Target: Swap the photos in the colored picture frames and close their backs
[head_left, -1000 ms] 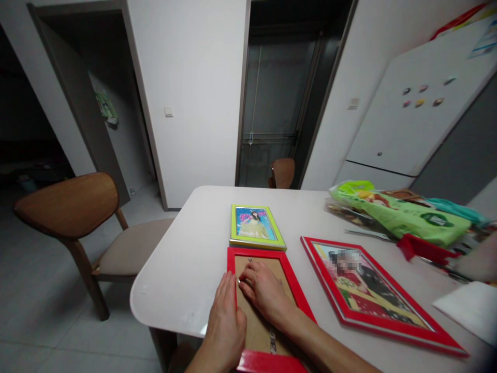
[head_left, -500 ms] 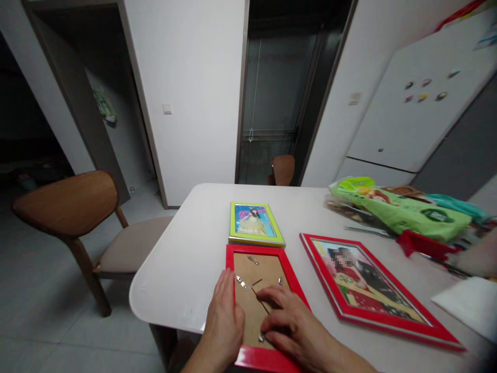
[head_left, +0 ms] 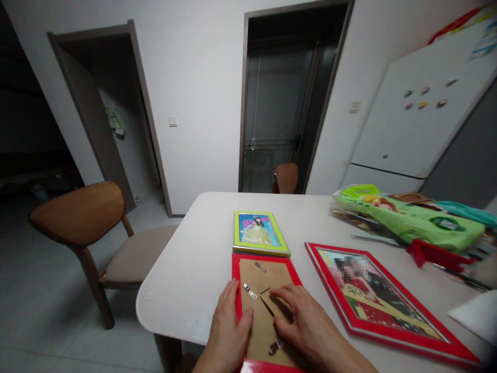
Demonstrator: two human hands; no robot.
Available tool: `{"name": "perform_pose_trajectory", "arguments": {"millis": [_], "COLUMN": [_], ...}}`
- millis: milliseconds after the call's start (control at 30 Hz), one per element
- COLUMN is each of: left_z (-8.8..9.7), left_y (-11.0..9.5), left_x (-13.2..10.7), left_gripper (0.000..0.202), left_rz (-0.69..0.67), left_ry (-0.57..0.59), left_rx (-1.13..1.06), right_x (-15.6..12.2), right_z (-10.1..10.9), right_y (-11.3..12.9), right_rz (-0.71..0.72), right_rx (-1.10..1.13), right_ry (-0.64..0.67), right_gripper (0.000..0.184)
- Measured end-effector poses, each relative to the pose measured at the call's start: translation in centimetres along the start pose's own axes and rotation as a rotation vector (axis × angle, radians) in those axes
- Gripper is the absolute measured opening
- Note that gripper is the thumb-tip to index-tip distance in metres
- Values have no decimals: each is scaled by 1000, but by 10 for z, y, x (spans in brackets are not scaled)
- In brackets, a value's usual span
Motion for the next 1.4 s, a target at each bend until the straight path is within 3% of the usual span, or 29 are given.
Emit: {"name": "perform_pose_trajectory", "arguments": {"millis": [100, 233, 300, 400, 600, 833, 933, 1033, 1100, 1167, 1333, 1400], "left_z": [5, 9, 18, 44, 92, 110, 125, 131, 121, 94, -5, -30], "left_y": [-8, 4, 11, 26, 61, 75, 75, 58, 33, 4, -75, -97], "left_x": [4, 11, 11, 6, -9, -13, -16, -17, -14, -9, 9, 16], "left_gripper": [45, 30, 31, 32, 29, 30, 42, 48, 47, 46, 65, 75], "left_rz": [-28, 57, 98, 136, 220, 267, 293, 240, 144, 48, -103, -127], "left_ry": [-23, -21, 0, 3, 8, -56, -159, -245, -253, -193, 65, 93], "left_rx": [-200, -600, -669, -682, -585, -243, -55, 132, 218, 176, -139, -144], "right_x": [-1, 1, 0, -3, -9, -6, -11, -19, -24, -28, -29, -28], "right_z": [11, 19, 22, 27, 14, 14, 19, 11, 3, 3, 21, 29], "right_y": [13, 29, 24, -7, -69, -74, -81, -81, -70, -56, -34, -31], "right_rz": [21, 78, 87, -5, -275, -299, -340, -334, -300, -261, -195, -170], "right_rx": [-4, 34, 59, 21, -134, -95, 128, 661, 1031, 1245, 1218, 1176], "right_ry": [-35, -75, -111, -153, -100, -111, -121, -56, -3, 16, -51, -92], "right_gripper": [35, 34, 35, 40, 49, 51, 57, 66, 72, 77, 87, 89]}}
Point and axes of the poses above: each hand's wrist, its own x-axis towards the middle knuckle, its own z-axis out of the back of the hand, y = z × x, the point moved 9 cm from there along x, towards the middle knuckle, and after that the axes turned 14 degrees about y, right-handed, at the moved point
